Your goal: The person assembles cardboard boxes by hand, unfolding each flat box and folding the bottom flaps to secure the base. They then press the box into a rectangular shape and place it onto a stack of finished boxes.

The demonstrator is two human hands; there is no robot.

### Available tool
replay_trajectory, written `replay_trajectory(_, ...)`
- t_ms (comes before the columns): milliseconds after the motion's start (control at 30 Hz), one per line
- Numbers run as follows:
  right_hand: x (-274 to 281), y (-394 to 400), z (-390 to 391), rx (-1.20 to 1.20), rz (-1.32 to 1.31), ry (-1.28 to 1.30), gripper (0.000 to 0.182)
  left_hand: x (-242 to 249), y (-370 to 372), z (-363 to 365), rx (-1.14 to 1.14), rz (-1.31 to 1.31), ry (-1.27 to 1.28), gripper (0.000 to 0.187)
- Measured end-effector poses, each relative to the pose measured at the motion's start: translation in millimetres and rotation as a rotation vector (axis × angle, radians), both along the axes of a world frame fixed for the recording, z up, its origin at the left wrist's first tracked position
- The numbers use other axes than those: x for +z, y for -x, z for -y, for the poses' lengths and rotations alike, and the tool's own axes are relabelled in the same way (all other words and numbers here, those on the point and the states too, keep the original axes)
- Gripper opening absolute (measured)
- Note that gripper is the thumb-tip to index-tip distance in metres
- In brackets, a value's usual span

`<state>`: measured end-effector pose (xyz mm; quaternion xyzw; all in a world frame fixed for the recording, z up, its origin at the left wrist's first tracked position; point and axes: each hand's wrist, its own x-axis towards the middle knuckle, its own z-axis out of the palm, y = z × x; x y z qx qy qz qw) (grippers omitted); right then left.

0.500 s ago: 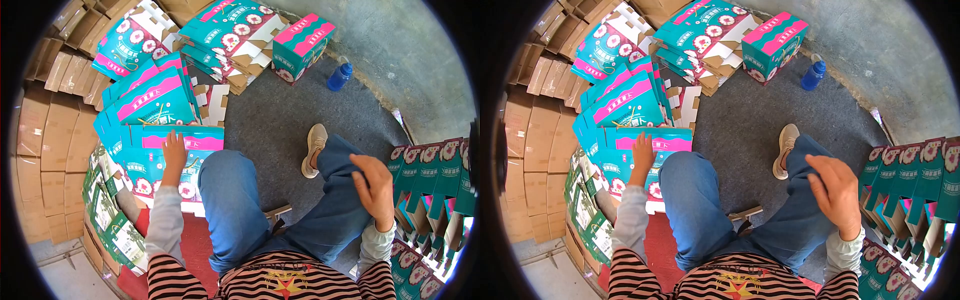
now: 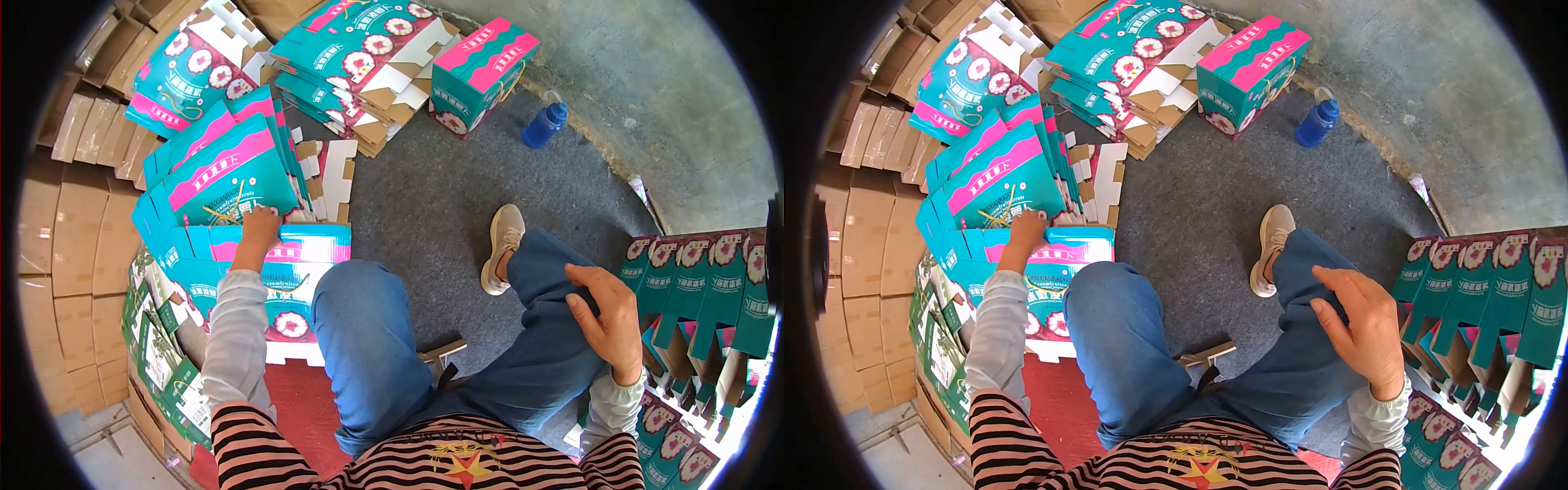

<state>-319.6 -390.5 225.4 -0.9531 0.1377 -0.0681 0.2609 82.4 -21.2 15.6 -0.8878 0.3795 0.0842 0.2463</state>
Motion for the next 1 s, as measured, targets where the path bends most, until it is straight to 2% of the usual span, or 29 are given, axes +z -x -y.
replay_trajectory(100, 0, 4, 1, 0.012, 0.015, 0.013, 0.029, 37, 9, -12, 0.043, -0.263, 0.045, 0.037)
replay_trajectory(200, 0, 11, 2, 0.021, 0.05, 0.049, 0.029, 96, 35, -20, 0.04, -0.374, 0.195, 0.029)
replay_trajectory(300, 2, 17, 2, 0.028, 0.064, 0.074, 0.029, 193, 80, 7, 0.043, -0.337, 0.222, 0.025)
replay_trajectory(433, 0, 25, 9, 0.03, 0.065, 0.088, 0.029, 283, 106, 28, -0.051, -0.271, 0.365, 0.022)
replay_trajectory(533, -1, 32, 14, 0.032, 0.066, 0.064, 0.028, 340, 118, 39, -0.198, -0.156, 0.597, 0.022)
replay_trajectory(600, -2, 37, 19, 0.041, 0.068, 0.036, 0.027, 378, 123, 47, -0.101, -0.209, 0.688, 0.022)
replay_trajectory(633, -2, 39, 21, 0.046, 0.068, 0.019, 0.026, 389, 126, 52, -0.056, -0.237, 0.732, 0.022)
replay_trajectory(733, -1, 48, 29, 0.062, 0.06, -0.071, 0.028, 398, 135, 70, 0.02, -0.423, 1.199, 0.025)
replay_trajectory(867, -6, 48, 51, 0.059, 0.22, -0.065, 0.037, 381, 118, 95, -0.112, -0.464, 1.585, 0.034)
replay_trajectory(933, -10, 41, 70, -0.147, 0.201, -0.355, 0.05, 369, 113, 116, -0.132, -0.562, 1.753, 0.034)
replay_trajectory(1000, -23, 29, 100, -0.253, 0.354, -0.465, 0.061, 355, 104, 133, -0.134, -0.625, 1.892, 0.033)
